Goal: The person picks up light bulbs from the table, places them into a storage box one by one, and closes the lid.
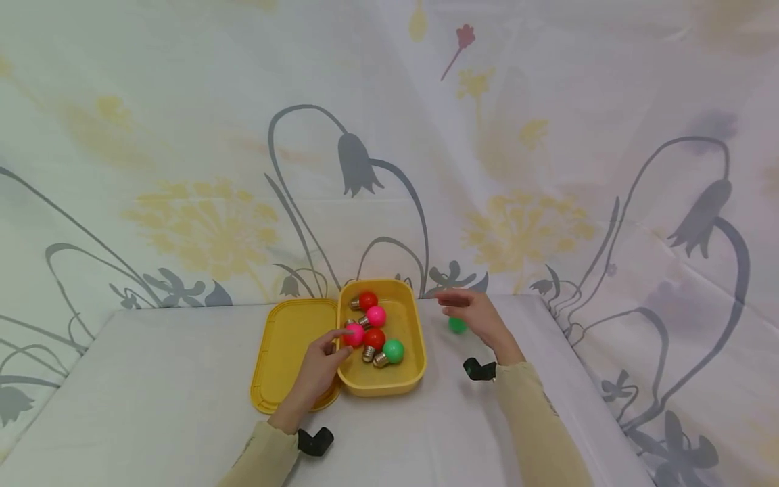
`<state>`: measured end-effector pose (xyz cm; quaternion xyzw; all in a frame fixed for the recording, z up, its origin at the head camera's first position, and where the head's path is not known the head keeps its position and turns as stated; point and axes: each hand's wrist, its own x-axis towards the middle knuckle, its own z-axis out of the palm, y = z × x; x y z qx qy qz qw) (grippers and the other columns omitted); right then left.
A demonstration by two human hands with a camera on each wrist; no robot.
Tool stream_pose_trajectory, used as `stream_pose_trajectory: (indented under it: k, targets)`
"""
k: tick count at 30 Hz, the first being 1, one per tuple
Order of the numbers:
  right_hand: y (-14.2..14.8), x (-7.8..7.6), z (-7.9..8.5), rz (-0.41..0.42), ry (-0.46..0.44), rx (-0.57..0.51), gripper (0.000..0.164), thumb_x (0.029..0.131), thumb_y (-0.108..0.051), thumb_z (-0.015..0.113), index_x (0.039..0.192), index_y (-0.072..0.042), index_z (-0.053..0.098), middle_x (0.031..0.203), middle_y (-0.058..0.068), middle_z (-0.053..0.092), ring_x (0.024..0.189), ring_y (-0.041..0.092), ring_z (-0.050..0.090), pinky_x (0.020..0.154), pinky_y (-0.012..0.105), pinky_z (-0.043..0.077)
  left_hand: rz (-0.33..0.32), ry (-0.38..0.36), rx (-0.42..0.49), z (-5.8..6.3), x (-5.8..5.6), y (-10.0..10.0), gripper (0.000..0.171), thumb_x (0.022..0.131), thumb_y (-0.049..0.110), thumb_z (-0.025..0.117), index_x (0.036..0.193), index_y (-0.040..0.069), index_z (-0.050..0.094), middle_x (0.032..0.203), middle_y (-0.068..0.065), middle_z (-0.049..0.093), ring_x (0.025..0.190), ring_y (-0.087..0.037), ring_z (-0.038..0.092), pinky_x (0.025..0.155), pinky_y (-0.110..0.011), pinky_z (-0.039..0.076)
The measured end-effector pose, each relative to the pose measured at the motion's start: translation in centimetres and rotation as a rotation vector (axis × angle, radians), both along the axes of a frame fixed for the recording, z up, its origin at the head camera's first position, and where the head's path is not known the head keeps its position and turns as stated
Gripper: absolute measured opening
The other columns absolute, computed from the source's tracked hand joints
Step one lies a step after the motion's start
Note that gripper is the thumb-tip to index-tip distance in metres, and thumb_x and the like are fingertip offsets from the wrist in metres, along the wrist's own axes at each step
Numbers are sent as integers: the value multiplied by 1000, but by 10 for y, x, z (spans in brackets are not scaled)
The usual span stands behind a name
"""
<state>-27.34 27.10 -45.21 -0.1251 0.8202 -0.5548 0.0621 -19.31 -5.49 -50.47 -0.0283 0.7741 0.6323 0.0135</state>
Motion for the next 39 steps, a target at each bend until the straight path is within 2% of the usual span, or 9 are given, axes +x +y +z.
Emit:
stream_pose_trajectory:
  k: [5, 12, 17, 19, 25, 28, 32, 39]
  targets:
    - [11, 3, -3, -62, -3, 7, 38, 94, -7, 65, 131, 3, 61, 131, 24, 60, 123, 41, 55, 94, 22, 47, -1, 3, 1, 1, 1, 1, 27, 93, 11, 65, 119, 13, 70, 73, -2, 41, 68, -18, 41, 53, -23, 30]
    - [19, 5, -11, -158, 47, 4, 37, 93, -4, 67, 128, 7, 62, 127, 29, 60, 116, 34, 60, 87, 17, 48, 3, 2, 7, 2, 1, 1, 26, 93, 11, 65, 119, 14, 70, 72, -2, 40, 67, -18, 41, 53, -23, 29]
    - [23, 9, -18, -209, 36, 50, 40, 94, -9, 67, 130, 7, 60, 130, 29, 58, 120, 32, 57, 88, 15, 44, 7, -3, 2, 3, 1, 1, 26, 93, 11, 65, 118, 14, 70, 73, -2, 40, 68, -18, 41, 54, -23, 30]
    - [25, 11, -20, -230, 24, 74, 41, 94, -11, 67, 131, 6, 60, 131, 27, 58, 123, 34, 55, 92, 19, 44, 10, -7, 1, 3, 1, 1, 26, 93, 11, 65, 118, 14, 70, 73, -2, 41, 68, -18, 41, 54, -23, 30]
    - [25, 12, -29, -277, 2, 82, 44, 92, -10, 70, 132, 5, 59, 134, 25, 56, 128, 36, 49, 104, 46, 38, 10, -6, 2, 3, 1, 1, 26, 93, 11, 65, 119, 14, 70, 73, -2, 41, 69, -18, 42, 54, -22, 30]
    - [24, 13, -33, -278, -4, 71, 46, 91, -9, 70, 133, 6, 58, 135, 26, 55, 129, 37, 47, 105, 50, 36, 7, 1, 3, 3, 1, 0, 26, 93, 10, 65, 118, 13, 70, 73, -1, 41, 69, -17, 42, 54, -22, 31]
    - [22, 13, -37, -273, -16, 63, 47, 90, -11, 72, 132, 5, 58, 135, 25, 56, 129, 37, 47, 102, 46, 39, 9, 2, 8, 3, 2, 0, 26, 93, 10, 66, 118, 13, 70, 72, -1, 41, 67, -17, 41, 54, -22, 30]
    - [16, 14, -41, -294, -28, 69, 47, 89, -11, 74, 131, 4, 60, 133, 25, 57, 125, 36, 50, 87, 25, 42, 10, -1, 8, 2, 1, 0, 26, 93, 10, 66, 119, 12, 70, 72, -1, 40, 67, -17, 41, 54, -22, 31]
